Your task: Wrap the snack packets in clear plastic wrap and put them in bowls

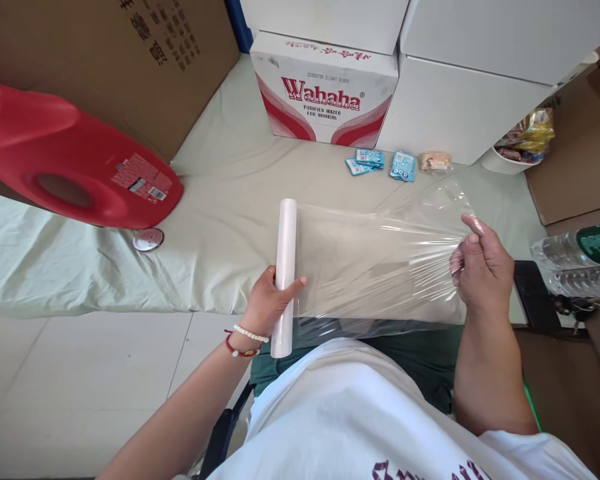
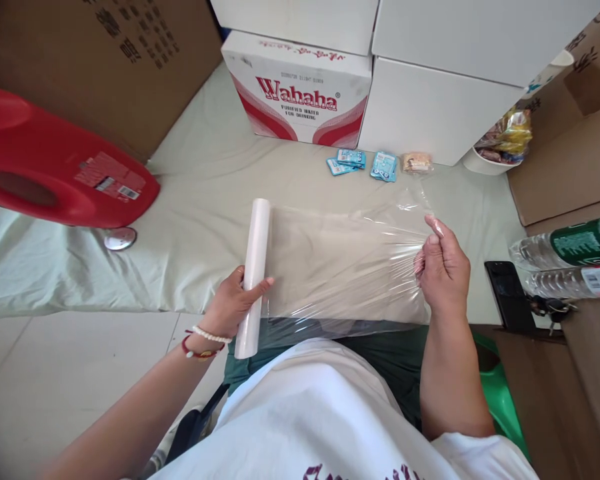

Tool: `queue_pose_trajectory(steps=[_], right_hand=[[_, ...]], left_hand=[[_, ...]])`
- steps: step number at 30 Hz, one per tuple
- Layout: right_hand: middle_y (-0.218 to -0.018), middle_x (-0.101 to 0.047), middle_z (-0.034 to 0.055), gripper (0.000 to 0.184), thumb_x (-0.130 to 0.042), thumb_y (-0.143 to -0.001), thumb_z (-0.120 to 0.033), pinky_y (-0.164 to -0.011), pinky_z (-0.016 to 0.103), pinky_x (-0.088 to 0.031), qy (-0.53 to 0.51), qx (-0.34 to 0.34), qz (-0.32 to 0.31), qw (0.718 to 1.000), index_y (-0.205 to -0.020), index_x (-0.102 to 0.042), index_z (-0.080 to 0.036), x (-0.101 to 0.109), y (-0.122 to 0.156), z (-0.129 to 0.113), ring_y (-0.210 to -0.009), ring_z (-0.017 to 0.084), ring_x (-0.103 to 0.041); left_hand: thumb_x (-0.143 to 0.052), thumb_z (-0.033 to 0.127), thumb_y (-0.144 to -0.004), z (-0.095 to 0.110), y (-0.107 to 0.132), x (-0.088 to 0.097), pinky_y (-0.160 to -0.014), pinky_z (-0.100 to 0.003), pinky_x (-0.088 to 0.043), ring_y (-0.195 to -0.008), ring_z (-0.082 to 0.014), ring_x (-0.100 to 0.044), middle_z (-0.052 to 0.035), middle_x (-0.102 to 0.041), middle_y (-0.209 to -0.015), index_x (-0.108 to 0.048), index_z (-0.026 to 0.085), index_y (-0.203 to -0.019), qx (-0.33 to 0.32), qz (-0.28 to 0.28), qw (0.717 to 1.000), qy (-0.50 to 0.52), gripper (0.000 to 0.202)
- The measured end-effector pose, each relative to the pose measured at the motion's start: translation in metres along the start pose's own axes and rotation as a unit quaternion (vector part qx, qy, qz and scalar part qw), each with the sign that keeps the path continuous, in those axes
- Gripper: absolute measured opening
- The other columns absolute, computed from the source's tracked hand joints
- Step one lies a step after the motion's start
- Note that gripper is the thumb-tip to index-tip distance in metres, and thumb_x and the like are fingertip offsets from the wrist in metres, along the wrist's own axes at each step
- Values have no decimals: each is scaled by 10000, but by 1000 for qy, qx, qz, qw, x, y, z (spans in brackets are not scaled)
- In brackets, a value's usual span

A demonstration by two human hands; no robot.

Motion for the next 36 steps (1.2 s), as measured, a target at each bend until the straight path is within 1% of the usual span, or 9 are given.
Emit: queue_pose_trajectory(steps=[5, 10, 14, 17, 21, 24, 28, 32, 36], right_hand=[[-576, -509, -67, 554, -582, -1001, -596, -373, 204, -355, 6, -54, -28, 998, -1414, -652, -235, -23, -16, 40, -441, 114, -458], [-569, -504, -83, 578, -510, -994, -614, -477, 250, -418, 65, -73, -42, 994, -1373, -640, -198, -56, -40, 74, -459, 138, -484], [-617, -573, -32, 512, -447, -998, -539, -676, 334, -499, 224, -64, -62, 970, -1304, -667, -192, -74, -56, 88, -610, 208, -587], [-653, -627, 16, 442, -475, -979, -492, -774, 367, -495, 315, -75, -90, 942, -1218, -696, -192, -81, -62, 95, -726, 257, -628], [-646, -635, -4, 395, -494, -980, -517, -705, 341, -495, 284, -134, -98, 944, -1172, -673, -222, -79, -66, 103, -620, 224, -608], [-642, -622, -31, 365, -528, -965, -519, -634, 325, -493, 239, -175, -95, 950, -1151, -653, -231, -77, -67, 105, -523, 186, -568], [-645, -621, -41, 330, -524, -968, -508, -602, 324, -493, 232, -184, -90, 951, -1122, -647, -244, -77, -65, 104, -496, 177, -568], [-662, -640, -37, 336, -510, -975, -524, -624, 334, -511, 232, -179, -82, 952, -1114, -650, -252, -78, -64, 100, -508, 182, -593], [-661, -651, -25, 365, -514, -971, -528, -611, 335, -505, 229, -196, -79, 950, -1147, -656, -242, -77, -64, 100, -492, 185, -579]], left_hand=[[-798, 655, -632, 7, -24, 30, -581, -301, -416, -653, -190, -569, 16, -621, -705, -623, 225, -860, -75, 48, 992, -86, 517], [-681, 607, -761, 37, -51, 54, -651, -322, -440, -704, -215, -582, -26, -666, -768, -641, 219, -906, -149, 88, 967, -188, 415], [-576, 515, -864, 49, -74, 47, -708, -366, -473, -743, -270, -617, -64, -629, -749, -576, 232, -802, -167, 96, 910, -366, 290], [-555, 489, -900, 46, -85, 39, -828, -423, -526, -928, -341, -662, -142, -670, -938, -628, 187, -932, -167, 106, 884, -424, 313], [-601, 486, -915, 42, -79, 38, -976, -527, -532, -1128, -391, -626, -210, -604, -1272, -586, 108, -1294, -178, 159, 877, -416, 535], [-635, 430, -932, 53, -60, 36, -1164, -612, -401, -1399, -449, -444, -233, -503, -1454, -523, 85, -1405, -252, 206, 854, -406, 596], [-604, 313, -968, 76, -37, 13, -1274, -640, -220, -1585, -446, -217, -261, -445, -1553, -566, 83, -1372, -347, 194, 814, -423, 467], [-518, 295, -1018, 90, -35, -40, -1286, -562, -248, -1582, -383, -309, -263, -502, -1549, -586, 70, -1378, -399, 94, 809, -420, 430], [-460, 409, -1057, 83, -48, -99, -1295, -566, -215, -1597, -362, -306, -242, -420, -1659, -522, 90, -1507, -426, 18, 785, -449, 556]])
Point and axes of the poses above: each hand's wrist, its own y-axis away from the middle knuckle, its own x-axis out of the back of the hand, z = x × y, the point moved 4 cm from there along -y, towards the middle knuckle
